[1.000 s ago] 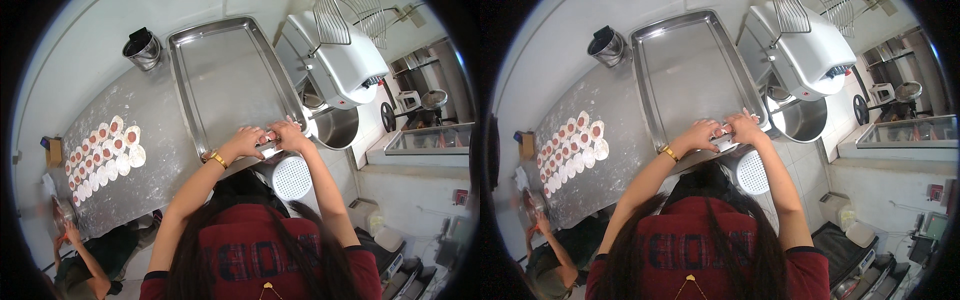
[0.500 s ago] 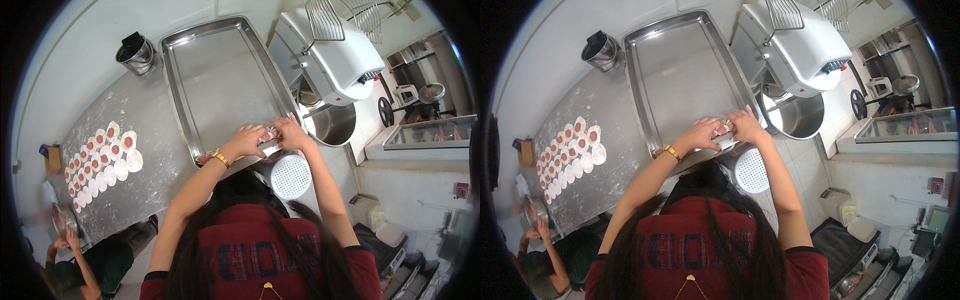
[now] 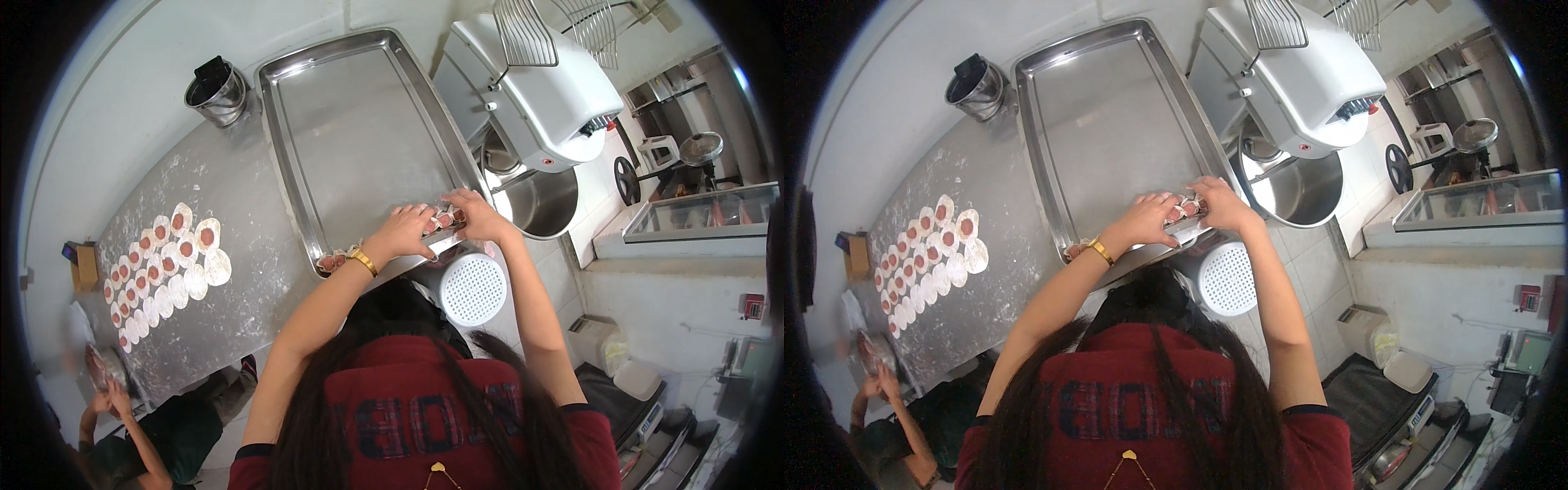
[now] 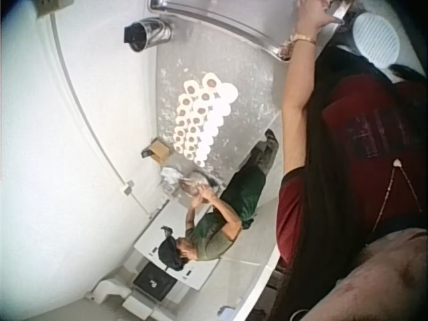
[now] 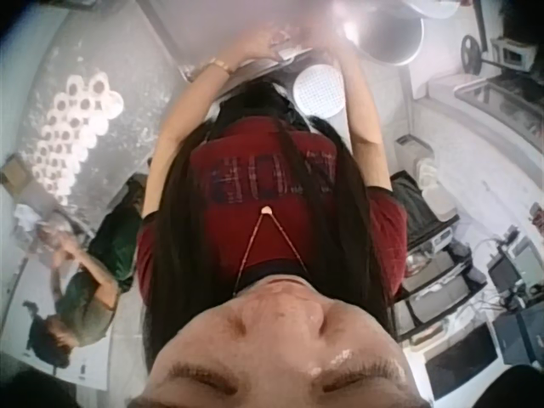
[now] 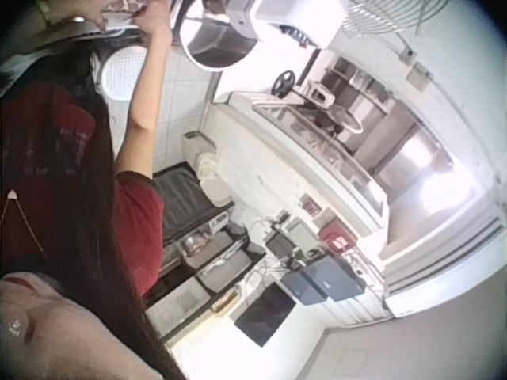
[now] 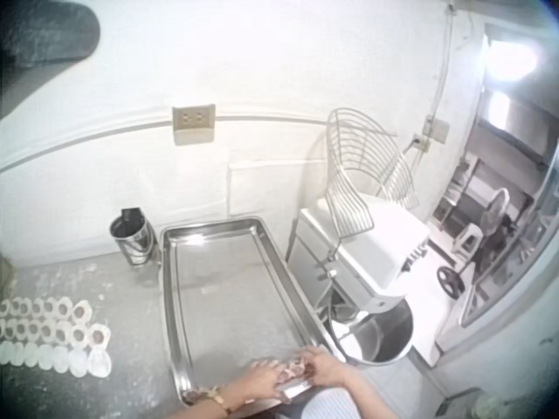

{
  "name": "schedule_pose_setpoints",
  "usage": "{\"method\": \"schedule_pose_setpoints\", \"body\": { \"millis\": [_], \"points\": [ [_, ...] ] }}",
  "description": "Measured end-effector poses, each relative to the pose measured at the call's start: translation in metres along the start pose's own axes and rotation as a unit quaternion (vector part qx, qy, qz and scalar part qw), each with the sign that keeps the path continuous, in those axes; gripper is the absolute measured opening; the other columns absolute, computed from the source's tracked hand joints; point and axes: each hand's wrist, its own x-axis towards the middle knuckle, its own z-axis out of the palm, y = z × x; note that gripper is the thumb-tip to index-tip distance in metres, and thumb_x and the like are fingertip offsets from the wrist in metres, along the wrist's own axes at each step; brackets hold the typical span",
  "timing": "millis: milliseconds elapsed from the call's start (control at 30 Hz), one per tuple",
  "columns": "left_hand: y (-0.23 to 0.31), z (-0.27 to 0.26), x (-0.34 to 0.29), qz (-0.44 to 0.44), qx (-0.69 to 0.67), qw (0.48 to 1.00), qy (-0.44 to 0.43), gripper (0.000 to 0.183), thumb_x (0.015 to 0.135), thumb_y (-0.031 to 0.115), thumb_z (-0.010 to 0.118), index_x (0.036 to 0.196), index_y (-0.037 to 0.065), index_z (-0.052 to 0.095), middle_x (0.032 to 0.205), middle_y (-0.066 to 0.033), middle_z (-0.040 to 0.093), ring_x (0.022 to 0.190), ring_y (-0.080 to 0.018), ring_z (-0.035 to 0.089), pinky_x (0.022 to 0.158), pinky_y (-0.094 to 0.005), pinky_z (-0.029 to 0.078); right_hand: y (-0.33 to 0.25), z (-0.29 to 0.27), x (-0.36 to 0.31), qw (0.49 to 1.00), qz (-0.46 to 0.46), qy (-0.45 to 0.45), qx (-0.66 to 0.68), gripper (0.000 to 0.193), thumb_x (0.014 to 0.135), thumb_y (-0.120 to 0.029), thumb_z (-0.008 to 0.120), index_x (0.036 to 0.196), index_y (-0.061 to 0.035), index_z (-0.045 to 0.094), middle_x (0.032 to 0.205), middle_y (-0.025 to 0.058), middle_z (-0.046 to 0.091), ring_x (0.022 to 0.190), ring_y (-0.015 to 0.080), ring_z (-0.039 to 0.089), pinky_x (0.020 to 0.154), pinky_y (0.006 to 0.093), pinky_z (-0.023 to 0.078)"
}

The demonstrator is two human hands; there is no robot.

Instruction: The person folds small dough circles with a red filling into dumplings and places them in a row on a metal tray. A coworker across the table portions filling onto dough circles. The camera wearer repeatedly picks, folds, and arranges the dumplings on the tray.

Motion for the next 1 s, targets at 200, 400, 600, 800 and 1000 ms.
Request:
{"method": "schedule_pose_setpoints", "body": {
  "millis": [200, 400, 600, 800, 1000],
  "points": [
    [0.009, -0.002, 0.008, 0.002, -0.015, 1.000, 0.003, 0.096, 0.054, 0.040, 0.083, 0.135, 0.008, 0.042, 0.134, -0.0174, 0.047, 0.124, -0.0350, 0.044, 0.103, -0.0451, 0.032, 0.013, -0.003, 0.002, 0.990, 0.082, -0.028, -0.112, 0.086, 0.049, -0.008, 0.081, 0.129, -0.0053, 0.051, 0.112, 0.0162, 0.054, 0.108, 0.0338, 0.054, 0.093, 0.0369, 0.047],
    [-0.008, -0.034, -0.044, 0.046, -0.043, 0.982, 0.177, 0.070, 0.067, 0.031, 0.078, 0.127, 0.009, 0.050, 0.129, -0.0138, 0.051, 0.120, -0.0332, 0.047, 0.102, -0.0429, 0.034, 0.019, -0.009, 0.006, 0.993, 0.091, -0.060, -0.043, 0.080, 0.046, -0.009, 0.083, 0.122, -0.0023, 0.056, 0.107, 0.0189, 0.058, 0.102, 0.0338, 0.058, 0.090, 0.0383, 0.048],
    [-0.050, -0.044, -0.143, -0.127, 0.015, 0.914, 0.386, 0.044, 0.079, 0.027, 0.070, 0.116, 0.009, 0.056, 0.122, -0.0095, 0.056, 0.118, -0.0299, 0.048, 0.104, -0.0449, 0.031, 0.024, -0.012, 0.009, 0.995, 0.065, -0.079, -0.005, 0.075, 0.047, -0.008, 0.081, 0.118, -0.0041, 0.060, 0.098, 0.0170, 0.058, 0.091, 0.0315, 0.060, 0.082, 0.0374, 0.050],
    [-0.059, -0.007, -0.143, -0.150, 0.013, 0.889, 0.433, 0.033, 0.081, 0.027, 0.067, 0.109, 0.012, 0.058, 0.120, -0.0081, 0.057, 0.119, -0.0274, 0.048, 0.109, -0.0491, 0.025, 0.027, -0.015, 0.011, 0.995, 0.040, -0.086, -0.034, 0.079, 0.046, -0.009, 0.082, 0.121, -0.0056, 0.059, 0.098, 0.0144, 0.058, 0.091, 0.0308, 0.059, 0.083, 0.0370, 0.049],
    [-0.056, -0.007, -0.142, -0.144, 0.021, 0.890, 0.432, 0.030, 0.082, 0.022, 0.066, 0.108, 0.009, 0.059, 0.117, -0.0094, 0.058, 0.116, -0.0290, 0.049, 0.108, -0.0475, 0.027, 0.019, -0.014, 0.013, 0.988, 0.080, -0.103, -0.077, 0.085, 0.048, -0.012, 0.082, 0.128, -0.0080, 0.054, 0.109, 0.0188, 0.056, 0.105, 0.0348, 0.056, 0.092, 0.0380, 0.047]
  ]
}}
